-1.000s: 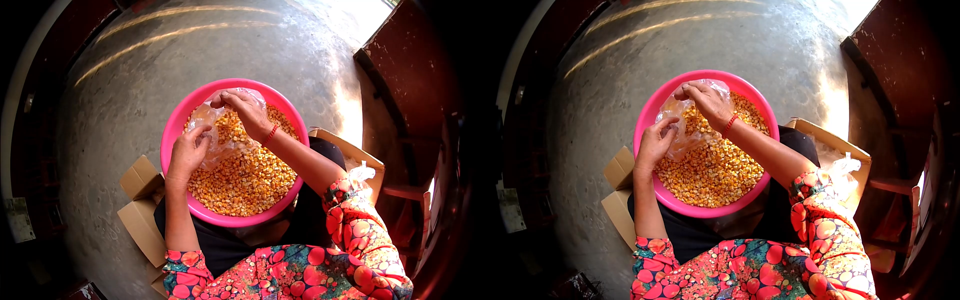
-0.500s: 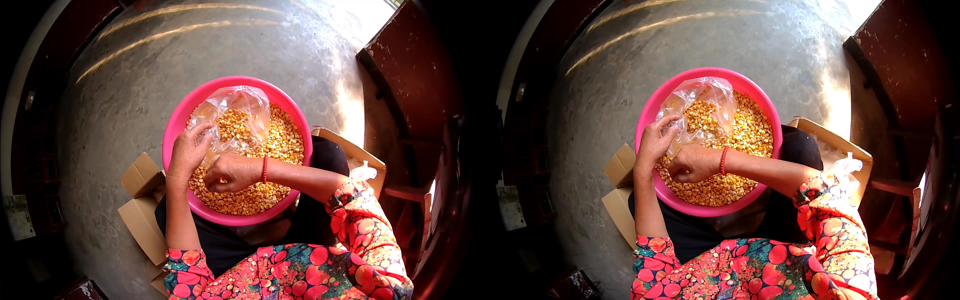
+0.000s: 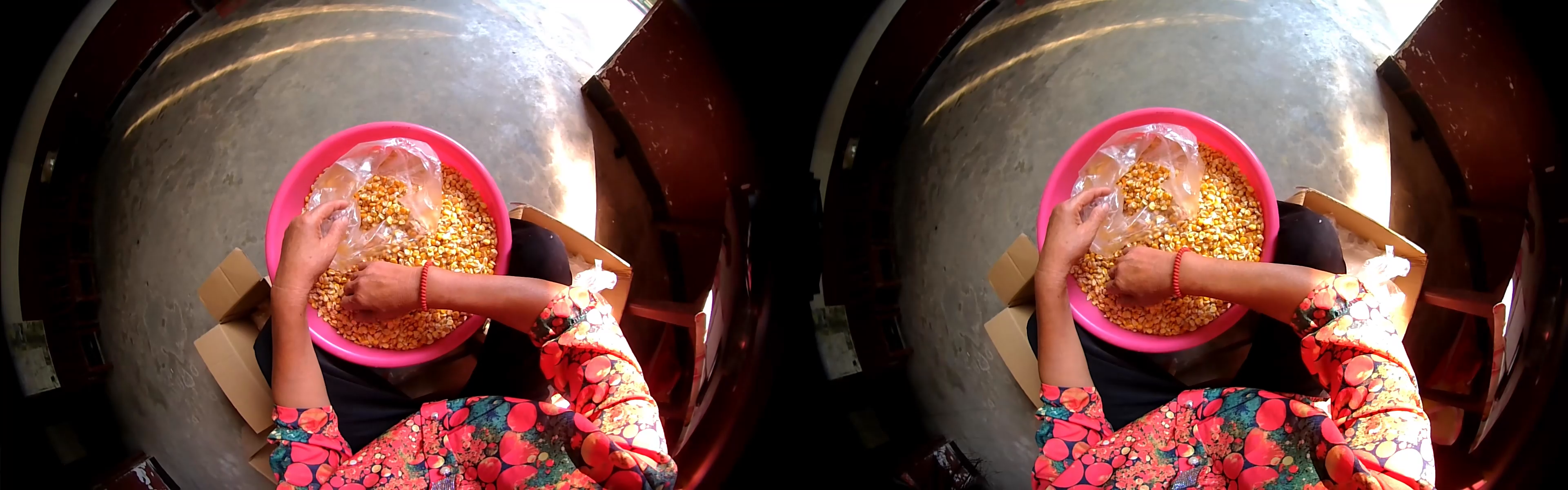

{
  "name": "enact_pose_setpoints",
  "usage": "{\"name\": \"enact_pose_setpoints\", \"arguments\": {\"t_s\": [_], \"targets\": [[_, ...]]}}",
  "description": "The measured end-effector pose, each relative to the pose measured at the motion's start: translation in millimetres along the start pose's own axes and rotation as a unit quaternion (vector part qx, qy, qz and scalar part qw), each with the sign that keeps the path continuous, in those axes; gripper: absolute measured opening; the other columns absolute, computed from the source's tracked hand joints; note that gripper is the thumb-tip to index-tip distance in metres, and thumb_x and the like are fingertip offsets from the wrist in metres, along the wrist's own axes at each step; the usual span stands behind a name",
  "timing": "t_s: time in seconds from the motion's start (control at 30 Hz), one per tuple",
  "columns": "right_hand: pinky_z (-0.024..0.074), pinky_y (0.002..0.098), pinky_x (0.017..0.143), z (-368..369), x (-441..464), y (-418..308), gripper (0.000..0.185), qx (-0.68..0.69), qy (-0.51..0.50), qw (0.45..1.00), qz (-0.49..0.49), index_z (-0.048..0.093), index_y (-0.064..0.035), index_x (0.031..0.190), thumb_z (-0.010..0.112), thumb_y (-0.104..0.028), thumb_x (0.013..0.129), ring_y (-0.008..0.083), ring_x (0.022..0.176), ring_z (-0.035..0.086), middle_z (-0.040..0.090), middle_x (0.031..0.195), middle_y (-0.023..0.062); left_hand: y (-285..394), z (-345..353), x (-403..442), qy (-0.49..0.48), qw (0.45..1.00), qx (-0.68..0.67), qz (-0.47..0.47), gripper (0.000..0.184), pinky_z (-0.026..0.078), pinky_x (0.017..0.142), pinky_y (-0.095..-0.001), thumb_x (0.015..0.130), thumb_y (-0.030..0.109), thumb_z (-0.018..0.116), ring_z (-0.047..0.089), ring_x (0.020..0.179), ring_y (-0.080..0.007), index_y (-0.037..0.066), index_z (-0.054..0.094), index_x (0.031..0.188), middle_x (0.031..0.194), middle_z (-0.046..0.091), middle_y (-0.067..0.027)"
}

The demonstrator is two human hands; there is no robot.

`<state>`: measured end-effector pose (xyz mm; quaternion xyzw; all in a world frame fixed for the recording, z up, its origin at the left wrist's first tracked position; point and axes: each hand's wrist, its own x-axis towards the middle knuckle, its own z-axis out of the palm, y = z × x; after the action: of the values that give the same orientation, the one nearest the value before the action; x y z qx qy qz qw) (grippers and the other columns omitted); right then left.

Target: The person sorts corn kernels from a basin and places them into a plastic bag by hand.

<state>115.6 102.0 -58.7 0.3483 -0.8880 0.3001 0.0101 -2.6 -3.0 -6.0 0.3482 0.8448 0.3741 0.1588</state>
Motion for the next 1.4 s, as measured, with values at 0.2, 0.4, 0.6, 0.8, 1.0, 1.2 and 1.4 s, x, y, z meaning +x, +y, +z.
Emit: {"name": "enact_pose_setpoints", "arguments": {"t_s": [0.2,0.4,0.6,0.8,1.0,1.2,1.4], "targets": [[0.0466,0.0459,0.059,-26.9,1.5,-12.4,0.022,0.081,-0.077,0.992,0.063,0.061,-0.0061,0.073,0.055,-0.026,0.081,0.0363,0.062,0.059,0.059,0.064,0.017,0.5,0.8,0.2,-0.001,1.0,-0.011,0.007,0.026,0.048,0.062,-0.0337,0.081,0.016,0.061,0.063,0.064,-0.0242,0.008,0.066,0.106,0.079,0.064,-0.0195],[0.0403,0.0323,0.049,-45.0,7.8,-10.8,0.037,0.39,0.042,0.917,0.066,0.054,-0.0027,0.072,0.05,-0.032,0.095,0.0172,0.048,0.048,0.043,0.052,0.0078,11.0,-5.5,-0.4,-0.042,0.999,0.001,-0.033,0.026,0.049,0.072,-0.0281,0.084,0.01,0.06,0.062,0.08,-0.0135,0.003,0.063,0.109,0.095,0.068,-0.0118],[0.0303,0.0227,0.046,-45.2,2.9,-9.9,0.039,0.612,-0.1,0.744,0.249,0.051,-0.0071,0.067,0.047,-0.033,0.096,0.0042,0.052,0.037,0.04,0.056,-0.006,15.0,-4.0,1.6,-0.042,0.998,0.014,-0.041,0.026,0.048,0.069,-0.0278,0.083,0.01,0.06,0.06,0.075,-0.0115,0.004,0.064,0.109,0.091,0.068,-0.0099],[0.0277,0.0206,0.044,-52.9,2.8,1.0,0.039,0.626,-0.145,0.748,0.168,0.052,-0.0068,0.067,0.05,-0.034,0.096,0.0034,0.05,0.035,0.041,0.056,-0.006,15.4,-5.0,1.2,-0.048,0.997,0.021,-0.051,0.027,0.048,0.068,-0.0274,0.082,0.01,0.06,0.059,0.073,-0.0109,0.005,0.064,0.109,0.089,0.068,-0.0098],[0.0194,0.0192,0.037,-98.2,-1.0,27.3,0.031,0.644,0.209,0.66,0.325,0.054,-0.0095,0.077,0.048,-0.034,0.096,0.0023,0.041,0.029,0.041,0.056,-0.0053,2.5,0.1,0.9,-0.014,1.0,0.002,0.022,0.027,0.05,0.068,-0.0357,0.082,0.016,0.061,0.065,0.076,-0.0308,0.009,0.064,0.107,0.084,0.065,-0.0194],[0.0454,0.0237,0.062,-101.1,-5.8,54.1,0.03,0.601,0.382,0.655,0.251,0.059,-0.0019,0.085,0.05,-0.03,0.093,0.0093,0.068,0.055,0.057,0.074,0.0018,12.2,-0.7,0.9,-0.023,0.999,0.013,-0.019,0.025,0.05,0.069,-0.0359,0.083,0.017,0.061,0.065,0.077,-0.031,0.008,0.065,0.106,0.085,0.065,-0.0188],[0.0479,0.0299,0.077,-96.7,-5.0,50.8,0.035,0.346,0.362,0.838,0.217,0.064,0.0026,0.099,0.051,-0.029,0.092,0.0146,0.086,0.06,0.065,0.089,0.0092,8.0,-1.0,0.0,-0.02,1.0,0.002,-0.017,0.025,0.05,0.07,-0.0367,0.084,0.018,0.06,0.065,0.078,-0.0313,0.008,0.065,0.106,0.086,0.066,-0.0189]]}}
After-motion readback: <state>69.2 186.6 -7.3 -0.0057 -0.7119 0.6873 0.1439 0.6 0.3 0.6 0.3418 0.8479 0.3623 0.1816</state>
